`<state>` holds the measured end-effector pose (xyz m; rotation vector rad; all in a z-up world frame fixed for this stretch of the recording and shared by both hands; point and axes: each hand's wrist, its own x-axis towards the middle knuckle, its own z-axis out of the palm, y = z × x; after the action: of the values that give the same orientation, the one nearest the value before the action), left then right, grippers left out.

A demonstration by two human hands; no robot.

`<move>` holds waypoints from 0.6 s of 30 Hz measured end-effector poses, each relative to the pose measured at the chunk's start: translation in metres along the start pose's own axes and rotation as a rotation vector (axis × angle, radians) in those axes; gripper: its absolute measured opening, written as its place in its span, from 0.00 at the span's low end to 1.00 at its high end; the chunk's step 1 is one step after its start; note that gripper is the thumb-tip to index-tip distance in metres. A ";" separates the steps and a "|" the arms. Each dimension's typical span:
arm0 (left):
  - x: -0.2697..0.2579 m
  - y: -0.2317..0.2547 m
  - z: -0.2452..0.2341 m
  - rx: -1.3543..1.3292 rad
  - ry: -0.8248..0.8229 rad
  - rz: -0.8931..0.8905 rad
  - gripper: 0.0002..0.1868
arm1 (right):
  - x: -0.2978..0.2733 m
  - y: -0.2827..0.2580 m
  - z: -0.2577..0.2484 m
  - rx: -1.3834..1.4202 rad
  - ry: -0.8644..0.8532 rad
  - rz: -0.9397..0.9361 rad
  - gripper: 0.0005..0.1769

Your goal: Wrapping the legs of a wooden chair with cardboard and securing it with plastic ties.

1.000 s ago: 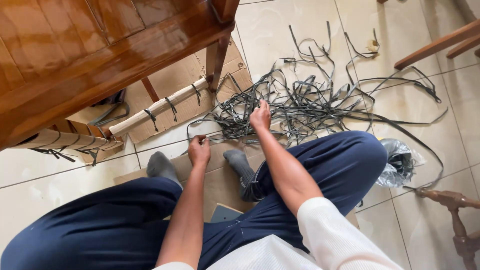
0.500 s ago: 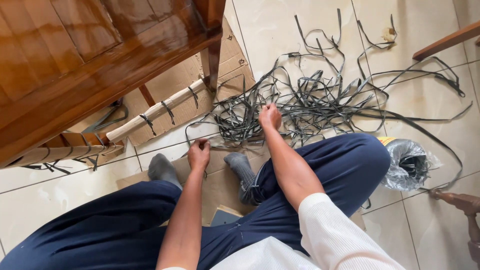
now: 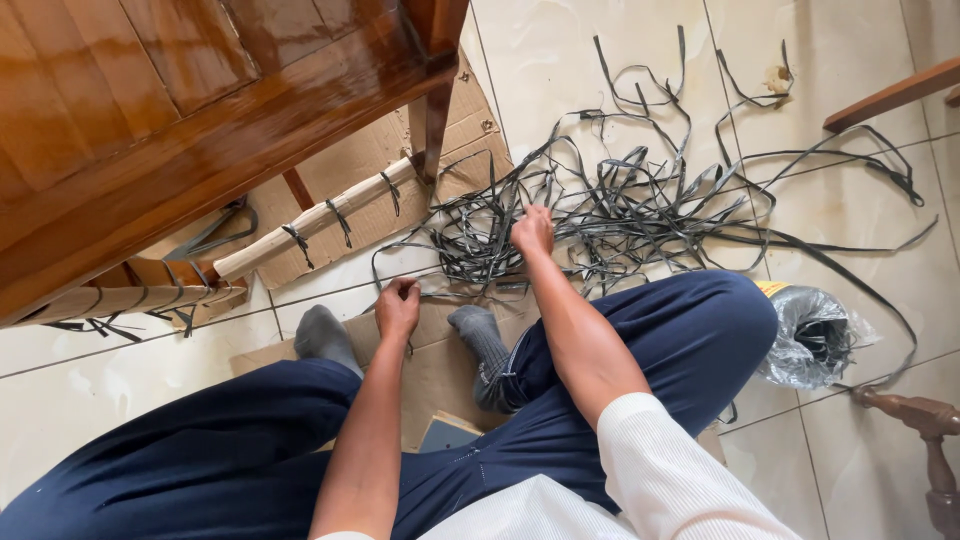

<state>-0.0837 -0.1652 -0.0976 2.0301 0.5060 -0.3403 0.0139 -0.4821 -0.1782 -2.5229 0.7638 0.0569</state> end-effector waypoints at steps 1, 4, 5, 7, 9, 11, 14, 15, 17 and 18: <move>0.001 0.002 0.000 -0.003 0.002 0.000 0.13 | 0.002 -0.004 -0.005 -0.001 0.001 -0.003 0.17; 0.002 0.000 0.003 -0.030 0.023 0.022 0.13 | 0.003 -0.030 -0.031 0.201 0.233 0.097 0.15; 0.005 -0.004 0.007 -0.042 0.037 0.059 0.13 | 0.000 -0.046 -0.047 0.439 0.292 0.089 0.12; 0.007 0.003 0.012 -0.062 0.057 0.093 0.13 | -0.001 -0.075 -0.076 0.675 0.343 0.073 0.10; 0.004 0.023 0.010 -0.120 0.061 0.145 0.12 | 0.000 -0.100 -0.099 1.046 0.303 0.167 0.07; 0.004 0.039 0.012 -0.159 0.054 0.169 0.12 | -0.004 -0.130 -0.132 1.138 0.314 0.103 0.04; 0.004 0.068 0.011 -0.224 0.039 0.210 0.11 | -0.008 -0.159 -0.172 1.337 0.193 0.032 0.06; 0.003 0.078 0.012 -0.249 0.032 0.224 0.10 | -0.009 -0.165 -0.184 1.441 0.056 0.027 0.09; 0.005 0.096 0.015 -0.306 0.045 0.248 0.11 | -0.016 -0.180 -0.205 1.453 -0.105 -0.004 0.12; 0.007 0.105 0.016 -0.355 0.048 0.275 0.11 | -0.020 -0.188 -0.214 1.463 -0.259 -0.026 0.14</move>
<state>-0.0274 -0.2239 -0.0287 1.7351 0.2861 -0.0310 0.0751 -0.4385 0.0978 -1.0949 0.3816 -0.1384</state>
